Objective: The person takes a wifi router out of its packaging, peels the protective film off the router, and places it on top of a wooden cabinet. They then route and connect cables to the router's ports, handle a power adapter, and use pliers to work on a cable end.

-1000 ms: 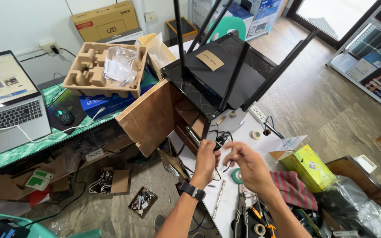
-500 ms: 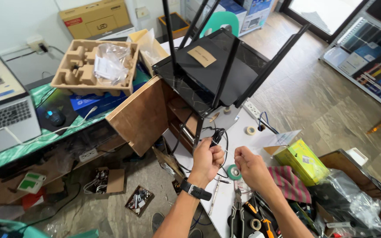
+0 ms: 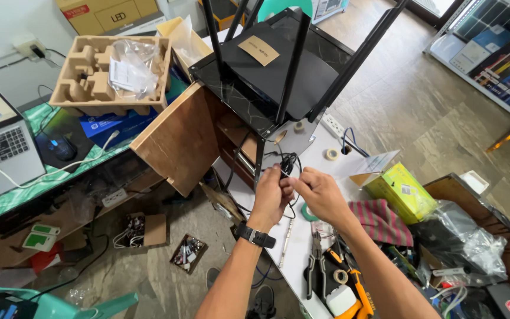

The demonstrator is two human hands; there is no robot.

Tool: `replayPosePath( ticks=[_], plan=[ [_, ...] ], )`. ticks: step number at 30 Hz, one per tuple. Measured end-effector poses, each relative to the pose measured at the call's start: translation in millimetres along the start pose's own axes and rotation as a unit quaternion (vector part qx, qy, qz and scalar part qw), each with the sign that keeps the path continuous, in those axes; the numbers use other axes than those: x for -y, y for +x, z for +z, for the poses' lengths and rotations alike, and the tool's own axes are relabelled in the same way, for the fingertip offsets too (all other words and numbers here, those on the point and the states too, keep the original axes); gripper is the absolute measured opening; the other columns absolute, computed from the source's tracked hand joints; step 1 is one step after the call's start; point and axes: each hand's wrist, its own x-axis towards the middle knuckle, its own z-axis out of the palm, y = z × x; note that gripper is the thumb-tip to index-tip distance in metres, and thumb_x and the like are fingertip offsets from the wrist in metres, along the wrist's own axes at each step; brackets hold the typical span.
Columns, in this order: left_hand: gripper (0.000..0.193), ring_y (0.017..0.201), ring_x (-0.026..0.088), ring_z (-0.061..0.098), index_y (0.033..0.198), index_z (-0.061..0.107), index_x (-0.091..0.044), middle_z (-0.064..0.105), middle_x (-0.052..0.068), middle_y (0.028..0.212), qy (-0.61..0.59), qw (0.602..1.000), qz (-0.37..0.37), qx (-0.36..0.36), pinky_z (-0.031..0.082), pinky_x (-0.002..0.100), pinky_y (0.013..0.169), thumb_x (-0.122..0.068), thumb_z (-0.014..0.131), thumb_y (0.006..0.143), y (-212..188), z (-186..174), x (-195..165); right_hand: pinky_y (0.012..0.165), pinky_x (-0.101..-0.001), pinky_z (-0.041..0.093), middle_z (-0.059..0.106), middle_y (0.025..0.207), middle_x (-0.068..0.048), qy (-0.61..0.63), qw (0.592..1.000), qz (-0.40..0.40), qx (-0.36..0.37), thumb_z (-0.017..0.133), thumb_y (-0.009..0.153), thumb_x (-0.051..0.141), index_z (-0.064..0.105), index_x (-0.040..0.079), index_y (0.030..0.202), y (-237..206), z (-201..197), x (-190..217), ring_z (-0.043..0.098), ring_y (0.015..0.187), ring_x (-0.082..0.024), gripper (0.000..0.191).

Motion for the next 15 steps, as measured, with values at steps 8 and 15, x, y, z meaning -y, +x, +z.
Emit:
replayPosePath(
  ticks=[8,15],
  plan=[
    [0.029,0.079,0.017,0.056,0.109,0.047,-0.004,0.057,0.008,0.091,0.4,0.789,0.462,-0.057,0.049,0.031,0.071,-0.031,0.046,0.118,0.2,-13.0,24.0,0.057,-0.0359,0.042,0.05,0.065,-0.009,0.081,0.996,0.015,-0.013,0.065,0.096,0.023,0.055,-0.003,0.073,-7.3,13.4,25.8,0.048,0.059,-0.019,0.036],
    [0.027,0.055,0.009,0.042,0.097,0.043,-0.01,0.048,0.002,0.07,0.073,0.983,0.166,-0.016,0.036,0.026,0.048,-0.034,0.045,0.11,-5.5,0.0,-0.7,0.05,-0.036,0.036,0.041,0.059,-0.002,0.149,0.976,0.161,-0.006,0.066,0.096,0.025,0.05,-0.002,0.07,-6.6,5.1,19.9,0.039,0.056,-0.011,0.041]
  ],
)
